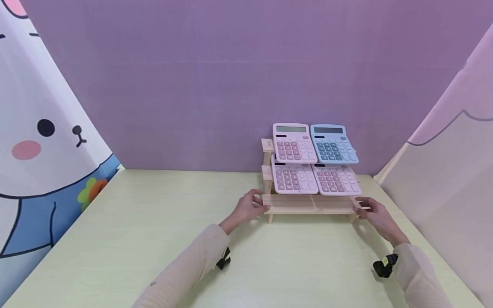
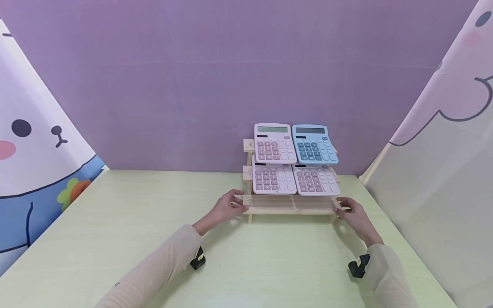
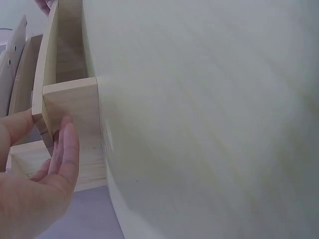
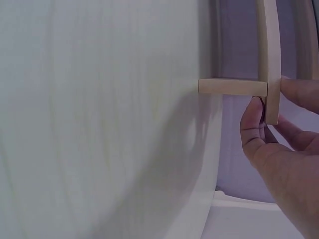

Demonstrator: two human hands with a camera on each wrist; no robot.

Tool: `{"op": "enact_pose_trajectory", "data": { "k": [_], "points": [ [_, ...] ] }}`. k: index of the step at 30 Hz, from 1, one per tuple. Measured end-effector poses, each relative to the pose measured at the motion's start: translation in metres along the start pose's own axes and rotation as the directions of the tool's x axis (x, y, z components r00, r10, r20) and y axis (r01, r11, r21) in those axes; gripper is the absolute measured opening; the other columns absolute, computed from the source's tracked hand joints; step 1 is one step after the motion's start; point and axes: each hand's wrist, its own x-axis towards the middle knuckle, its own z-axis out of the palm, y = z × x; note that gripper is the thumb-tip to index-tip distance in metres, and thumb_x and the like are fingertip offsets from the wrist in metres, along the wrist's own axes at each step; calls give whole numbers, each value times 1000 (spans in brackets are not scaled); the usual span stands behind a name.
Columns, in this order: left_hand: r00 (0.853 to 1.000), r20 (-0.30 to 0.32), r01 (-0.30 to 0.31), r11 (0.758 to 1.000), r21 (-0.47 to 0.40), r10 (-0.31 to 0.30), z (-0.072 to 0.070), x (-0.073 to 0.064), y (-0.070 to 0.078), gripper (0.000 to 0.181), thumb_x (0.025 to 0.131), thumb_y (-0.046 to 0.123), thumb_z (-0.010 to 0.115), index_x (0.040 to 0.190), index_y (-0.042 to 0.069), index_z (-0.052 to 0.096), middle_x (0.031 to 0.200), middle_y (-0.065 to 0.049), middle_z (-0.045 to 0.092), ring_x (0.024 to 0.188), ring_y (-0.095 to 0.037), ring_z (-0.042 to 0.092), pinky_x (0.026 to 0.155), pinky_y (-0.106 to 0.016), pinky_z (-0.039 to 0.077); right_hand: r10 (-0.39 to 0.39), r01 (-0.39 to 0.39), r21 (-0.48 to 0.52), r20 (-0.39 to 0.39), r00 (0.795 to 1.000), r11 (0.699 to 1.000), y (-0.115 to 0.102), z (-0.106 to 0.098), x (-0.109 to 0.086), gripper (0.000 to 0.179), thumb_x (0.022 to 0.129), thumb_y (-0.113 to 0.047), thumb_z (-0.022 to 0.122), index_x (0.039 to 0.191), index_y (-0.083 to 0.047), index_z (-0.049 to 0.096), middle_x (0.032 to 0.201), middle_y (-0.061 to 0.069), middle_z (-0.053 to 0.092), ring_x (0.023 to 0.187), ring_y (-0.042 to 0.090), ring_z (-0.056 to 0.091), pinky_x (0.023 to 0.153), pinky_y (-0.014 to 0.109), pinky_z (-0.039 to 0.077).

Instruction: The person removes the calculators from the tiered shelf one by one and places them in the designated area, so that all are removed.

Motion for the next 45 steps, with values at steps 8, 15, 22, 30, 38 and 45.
{"op": "enact_pose_trajectory", "data": {
  "k": [8, 15, 22, 30, 38, 45],
  "points": [
    [1000, -4, 14, 1000, 4, -14, 1, -1, 2, 55, 80, 13, 68, 127, -2, 43, 100, -18, 62, 91, -29, 63, 67, -28, 56, 7, -7, -4, 12, 1000, 1000, -1, 0, -1, 51, 92, -12, 49, 131, 15, 29, 119, 33, 42, 81, -2, 53, 72, 18, 52],
    [999, -8, 39, 999, 14, -39, 2, -1, 3, 55, 81, 14, 68, 128, 1, 43, 102, -16, 62, 94, -29, 63, 69, -27, 56, 14, -14, 6, 16, 1000, 1000, -1, 0, 1, 52, 93, -13, 49, 131, 15, 28, 122, 35, 40, 82, -2, 53, 73, 16, 51],
    [999, -2, 38, 999, 19, -38, 2, -2, 6, 54, 81, 13, 67, 128, 1, 43, 101, -17, 61, 93, -29, 63, 68, -28, 56, 8, -8, 14, 11, 1000, 1000, 0, -1, 1, 51, 92, -12, 49, 131, 15, 29, 121, 34, 40, 81, -5, 51, 73, 17, 52],
    [999, -2, 49, 998, 28, -49, 1, -2, 5, 54, 82, 16, 67, 128, 2, 43, 102, -16, 61, 94, -29, 62, 69, -28, 56, 7, -7, -5, 9, 1000, 1000, -1, 0, 1, 51, 93, -13, 49, 131, 14, 30, 121, 34, 41, 83, -2, 52, 73, 17, 51],
    [999, 0, 42, 999, 24, -42, 2, -1, 5, 54, 82, 14, 67, 128, 1, 43, 100, -16, 61, 91, -28, 62, 66, -27, 56, 17, -17, -20, 16, 1000, 1000, -1, -1, 1, 51, 92, -13, 49, 131, 14, 30, 120, 32, 42, 83, 0, 53, 72, 18, 51],
    [999, 1, 48, 999, 25, -48, 1, -2, 6, 55, 82, 14, 67, 129, 1, 42, 100, -15, 61, 91, -27, 62, 67, -26, 56, -1, 2, -42, 8, 1000, 999, -1, -1, 2, 50, 92, -13, 50, 130, 14, 32, 119, 33, 44, 82, 0, 53, 71, 17, 51]
  ]
}}
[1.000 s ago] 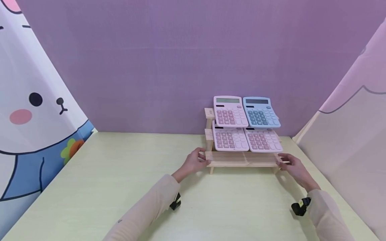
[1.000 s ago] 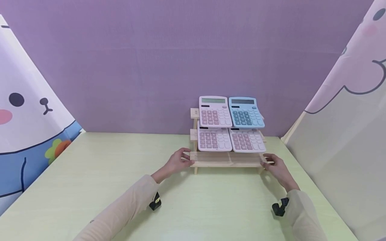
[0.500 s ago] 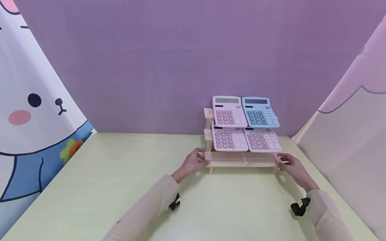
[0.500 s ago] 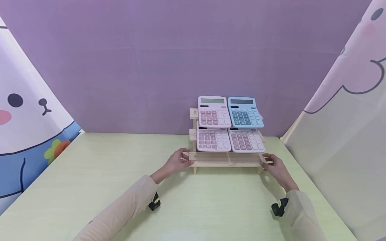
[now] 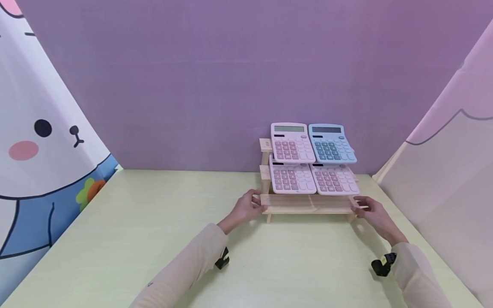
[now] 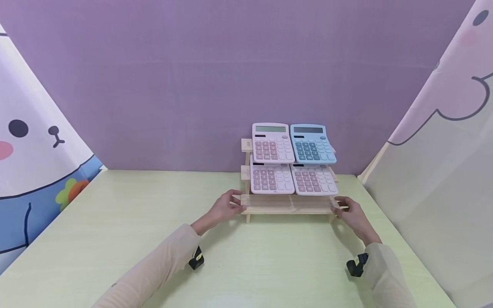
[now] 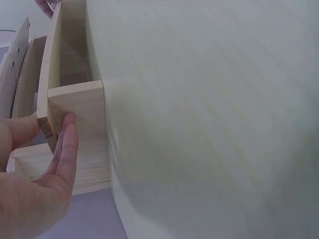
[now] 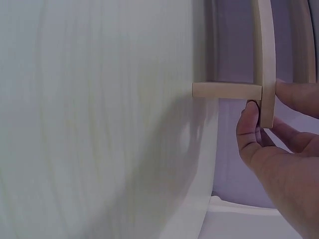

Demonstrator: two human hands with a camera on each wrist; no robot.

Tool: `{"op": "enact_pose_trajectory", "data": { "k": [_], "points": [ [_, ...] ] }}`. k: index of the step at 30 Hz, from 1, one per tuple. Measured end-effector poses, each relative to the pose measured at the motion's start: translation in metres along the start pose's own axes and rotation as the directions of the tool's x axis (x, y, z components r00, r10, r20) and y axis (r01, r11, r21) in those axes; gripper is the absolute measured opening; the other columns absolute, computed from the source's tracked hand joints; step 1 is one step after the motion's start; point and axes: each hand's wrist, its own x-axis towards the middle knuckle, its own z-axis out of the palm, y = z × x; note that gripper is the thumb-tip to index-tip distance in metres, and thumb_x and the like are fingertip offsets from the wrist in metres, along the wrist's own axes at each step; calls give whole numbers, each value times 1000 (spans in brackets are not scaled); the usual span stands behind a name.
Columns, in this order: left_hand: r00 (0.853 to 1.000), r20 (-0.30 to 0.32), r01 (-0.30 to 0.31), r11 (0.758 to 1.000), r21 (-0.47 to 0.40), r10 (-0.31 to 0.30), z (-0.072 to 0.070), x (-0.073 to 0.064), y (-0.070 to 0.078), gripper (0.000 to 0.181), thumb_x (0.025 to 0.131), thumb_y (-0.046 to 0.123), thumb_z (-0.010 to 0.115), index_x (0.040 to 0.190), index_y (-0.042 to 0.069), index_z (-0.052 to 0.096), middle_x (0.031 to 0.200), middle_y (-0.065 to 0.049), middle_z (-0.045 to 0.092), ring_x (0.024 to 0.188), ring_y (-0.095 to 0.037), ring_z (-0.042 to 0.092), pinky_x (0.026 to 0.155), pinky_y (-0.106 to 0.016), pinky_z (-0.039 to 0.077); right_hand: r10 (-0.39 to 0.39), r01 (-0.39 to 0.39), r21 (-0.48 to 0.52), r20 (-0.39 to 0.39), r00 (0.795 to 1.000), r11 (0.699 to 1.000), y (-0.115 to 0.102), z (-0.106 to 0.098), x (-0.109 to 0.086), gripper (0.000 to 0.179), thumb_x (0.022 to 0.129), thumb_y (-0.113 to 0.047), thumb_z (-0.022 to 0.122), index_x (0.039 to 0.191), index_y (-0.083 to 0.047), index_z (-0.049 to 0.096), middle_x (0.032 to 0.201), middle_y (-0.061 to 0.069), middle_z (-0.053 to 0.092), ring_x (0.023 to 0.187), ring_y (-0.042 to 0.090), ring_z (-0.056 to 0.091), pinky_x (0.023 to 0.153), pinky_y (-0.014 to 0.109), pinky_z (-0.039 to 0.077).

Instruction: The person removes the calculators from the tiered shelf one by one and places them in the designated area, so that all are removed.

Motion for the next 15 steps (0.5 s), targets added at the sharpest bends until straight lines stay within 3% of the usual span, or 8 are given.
{"op": "enact_pose_trajectory", "data": {
  "k": [10, 15],
  "points": [
    [1000, 1, 0, 1000, 0, 0, 0, 2, 1, 53, 82, 15, 67, 128, 2, 44, 101, -16, 61, 95, -29, 62, 70, -29, 56, -67, 67, 4, -8, 998, 998, 3, -4, 0, 48, 91, -12, 52, 127, 15, 35, 113, 31, 48, 80, 2, 56, 69, 21, 53],
    [1000, 1, -2, 1000, -10, 2, 0, 2, -1, 53, 82, 14, 68, 127, 2, 44, 100, -16, 61, 94, -29, 63, 69, -28, 56, -57, 58, 14, -8, 998, 998, 5, -3, 1, 48, 91, -11, 52, 127, 14, 35, 113, 31, 47, 80, 2, 55, 68, 19, 53]
  ]
}}
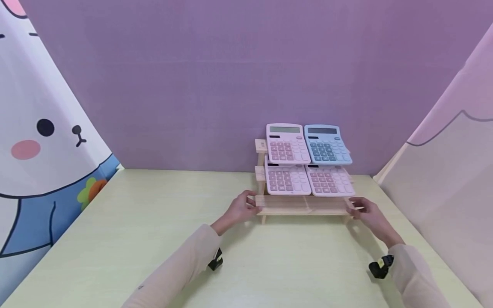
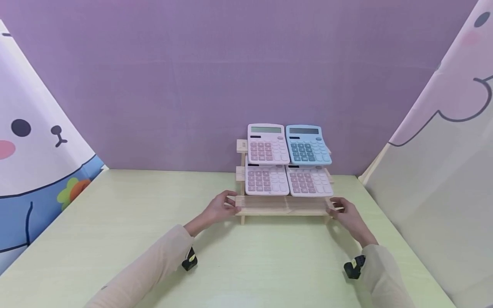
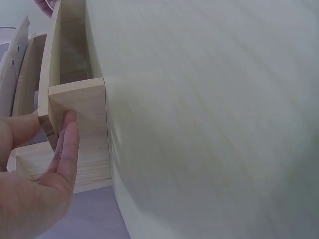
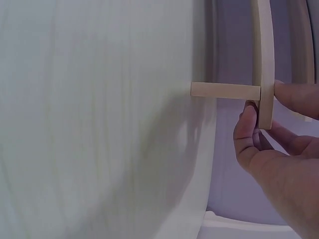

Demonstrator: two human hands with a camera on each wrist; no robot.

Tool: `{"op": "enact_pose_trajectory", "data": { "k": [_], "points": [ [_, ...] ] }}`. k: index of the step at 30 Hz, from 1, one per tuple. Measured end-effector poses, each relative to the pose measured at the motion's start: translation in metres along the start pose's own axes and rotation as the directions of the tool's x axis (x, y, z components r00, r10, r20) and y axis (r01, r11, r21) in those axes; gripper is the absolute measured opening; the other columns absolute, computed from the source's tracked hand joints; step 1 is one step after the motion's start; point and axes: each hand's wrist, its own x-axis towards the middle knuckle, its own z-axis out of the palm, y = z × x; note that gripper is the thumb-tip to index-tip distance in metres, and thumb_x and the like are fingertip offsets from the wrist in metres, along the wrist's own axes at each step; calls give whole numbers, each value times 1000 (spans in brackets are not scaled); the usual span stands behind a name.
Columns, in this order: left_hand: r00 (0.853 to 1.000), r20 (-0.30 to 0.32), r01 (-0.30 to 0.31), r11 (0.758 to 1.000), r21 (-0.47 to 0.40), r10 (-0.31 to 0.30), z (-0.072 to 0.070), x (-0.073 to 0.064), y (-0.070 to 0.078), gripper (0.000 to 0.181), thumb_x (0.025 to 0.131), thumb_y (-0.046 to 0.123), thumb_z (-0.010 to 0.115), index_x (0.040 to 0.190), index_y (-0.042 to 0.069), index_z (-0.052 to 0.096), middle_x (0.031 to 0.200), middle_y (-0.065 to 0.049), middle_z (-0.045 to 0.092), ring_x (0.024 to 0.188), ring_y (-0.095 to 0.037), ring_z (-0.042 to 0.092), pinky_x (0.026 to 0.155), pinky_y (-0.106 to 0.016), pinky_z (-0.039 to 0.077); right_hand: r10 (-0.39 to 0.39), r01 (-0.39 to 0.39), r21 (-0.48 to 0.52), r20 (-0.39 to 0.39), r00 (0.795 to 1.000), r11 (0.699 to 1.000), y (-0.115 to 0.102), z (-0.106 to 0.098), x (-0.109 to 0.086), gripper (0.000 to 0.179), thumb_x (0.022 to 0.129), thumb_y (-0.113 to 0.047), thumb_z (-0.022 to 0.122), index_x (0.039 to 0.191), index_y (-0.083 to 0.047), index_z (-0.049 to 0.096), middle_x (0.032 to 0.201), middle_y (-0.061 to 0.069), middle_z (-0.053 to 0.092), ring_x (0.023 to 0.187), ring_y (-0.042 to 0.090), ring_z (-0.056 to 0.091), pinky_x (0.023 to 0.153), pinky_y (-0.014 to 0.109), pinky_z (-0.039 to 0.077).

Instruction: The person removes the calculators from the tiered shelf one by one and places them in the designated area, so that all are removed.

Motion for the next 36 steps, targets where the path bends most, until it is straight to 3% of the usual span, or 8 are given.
{"op": "enact_pose_trajectory", "data": {
  "k": [8, 36],
  "points": [
    [1000, -23, 15, 1000, 17, -14, 2, -3, 2, 52, 81, 13, 68, 126, 2, 45, 99, -16, 61, 94, -29, 63, 69, -28, 56, 11, -11, 34, 13, 1000, 999, 4, -1, 2, 48, 91, -11, 53, 128, 14, 35, 117, 33, 45, 81, -2, 52, 69, 17, 52],
    [998, -25, 50, 999, -17, -50, 3, -1, 2, 54, 80, 9, 68, 128, 0, 44, 100, -16, 60, 91, -26, 63, 71, -30, 58, 31, -31, -1, 3, 1000, 1000, 5, -4, 7, 48, 88, -13, 58, 125, 12, 40, 111, 29, 49, 84, 17, 54, 65, 20, 52]
  ]
}}
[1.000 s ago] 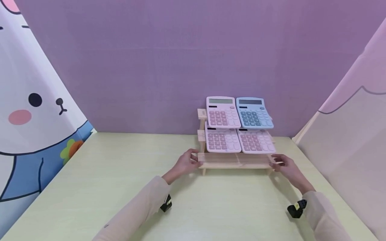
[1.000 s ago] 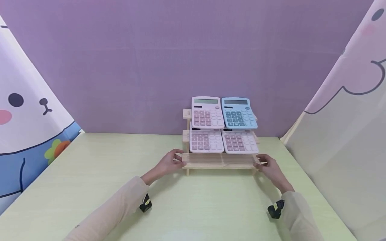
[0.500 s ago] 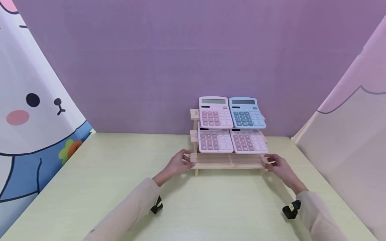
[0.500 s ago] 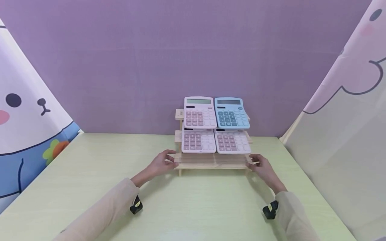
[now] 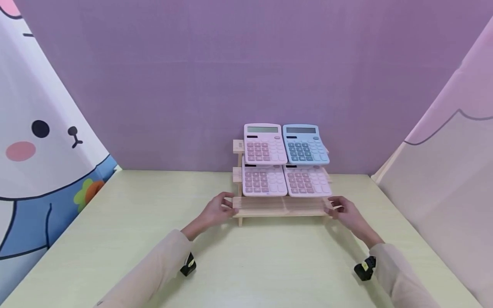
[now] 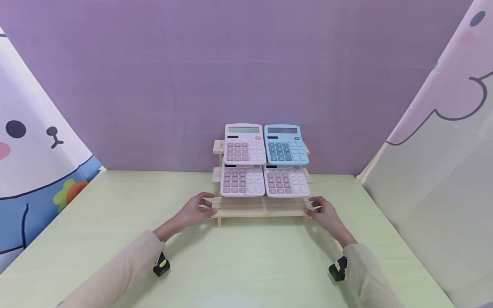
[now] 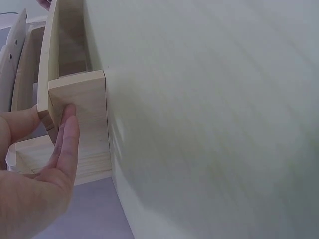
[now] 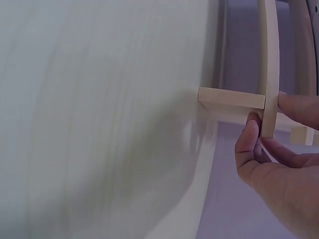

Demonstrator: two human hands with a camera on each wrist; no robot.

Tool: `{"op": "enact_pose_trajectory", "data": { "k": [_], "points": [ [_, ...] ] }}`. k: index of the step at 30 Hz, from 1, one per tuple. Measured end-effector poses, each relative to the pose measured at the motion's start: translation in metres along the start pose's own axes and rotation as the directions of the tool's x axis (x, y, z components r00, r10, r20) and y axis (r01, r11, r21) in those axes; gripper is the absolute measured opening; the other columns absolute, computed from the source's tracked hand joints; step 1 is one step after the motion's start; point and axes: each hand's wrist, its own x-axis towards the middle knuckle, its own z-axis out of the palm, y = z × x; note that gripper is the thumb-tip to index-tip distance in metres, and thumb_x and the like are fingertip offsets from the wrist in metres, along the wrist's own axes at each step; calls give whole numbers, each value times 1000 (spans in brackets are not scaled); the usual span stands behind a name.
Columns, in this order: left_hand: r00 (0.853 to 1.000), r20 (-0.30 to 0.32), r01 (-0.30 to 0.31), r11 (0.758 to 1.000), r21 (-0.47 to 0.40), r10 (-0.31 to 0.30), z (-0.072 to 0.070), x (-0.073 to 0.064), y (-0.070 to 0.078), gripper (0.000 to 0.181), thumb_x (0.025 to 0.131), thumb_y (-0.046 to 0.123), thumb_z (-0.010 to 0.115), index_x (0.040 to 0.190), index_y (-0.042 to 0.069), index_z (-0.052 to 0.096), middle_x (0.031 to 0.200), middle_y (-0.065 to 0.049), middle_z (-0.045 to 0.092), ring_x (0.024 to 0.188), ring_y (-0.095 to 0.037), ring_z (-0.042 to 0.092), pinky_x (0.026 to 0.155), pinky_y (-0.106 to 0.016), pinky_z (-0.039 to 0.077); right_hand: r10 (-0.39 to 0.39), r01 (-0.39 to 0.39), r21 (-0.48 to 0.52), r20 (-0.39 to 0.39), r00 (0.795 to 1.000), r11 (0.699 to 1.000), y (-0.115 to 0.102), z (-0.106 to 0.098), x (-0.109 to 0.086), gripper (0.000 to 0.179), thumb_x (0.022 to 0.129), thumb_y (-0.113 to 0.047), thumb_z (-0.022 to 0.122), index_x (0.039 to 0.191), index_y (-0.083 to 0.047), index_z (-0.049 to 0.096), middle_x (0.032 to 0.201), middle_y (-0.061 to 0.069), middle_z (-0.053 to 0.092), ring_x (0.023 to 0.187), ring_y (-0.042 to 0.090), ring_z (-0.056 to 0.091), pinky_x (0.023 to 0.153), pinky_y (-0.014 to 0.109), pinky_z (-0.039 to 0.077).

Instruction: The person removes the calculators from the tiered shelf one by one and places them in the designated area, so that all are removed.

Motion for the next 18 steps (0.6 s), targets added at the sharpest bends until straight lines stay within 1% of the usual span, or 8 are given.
{"op": "enact_pose_trajectory", "data": {
  "k": [3, 7, 13, 18],
  "points": [
    [1000, 0, 3, 1000, 7, -3, 0, 0, 0, 54, 80, 8, 68, 128, -1, 44, 100, -16, 59, 90, -25, 63, 72, -30, 58, 13, -13, -5, 4, 1000, 1000, 0, 0, 1, 49, 88, -14, 59, 125, 11, 40, 112, 29, 49, 87, 22, 55, 66, 20, 51],
    [1000, -1, 11, 1000, 19, -11, 0, 0, 1, 54, 81, 8, 67, 129, -1, 43, 100, -17, 59, 90, -26, 63, 72, -29, 58, 29, -29, 2, 2, 1000, 1000, 0, 1, 2, 48, 88, -13, 59, 125, 11, 40, 112, 29, 49, 88, 23, 55, 67, 20, 52],
    [999, -5, 33, 999, 32, -33, 1, -1, 4, 55, 81, 8, 66, 131, 1, 41, 102, -16, 59, 95, -28, 62, 74, -30, 58, 27, -27, 12, -7, 1000, 1000, 1, 1, 2, 48, 88, -13, 59, 124, 11, 40, 111, 29, 49, 86, 22, 56, 66, 20, 52],
    [999, 2, 35, 999, 35, -35, 1, -2, 6, 56, 82, 8, 65, 131, 0, 40, 104, -18, 58, 96, -28, 62, 75, -30, 57, 20, -20, 15, -8, 1000, 1000, 2, 1, 2, 48, 87, -13, 60, 124, 11, 41, 111, 29, 50, 90, 28, 56, 67, 22, 51]
  ]
}}
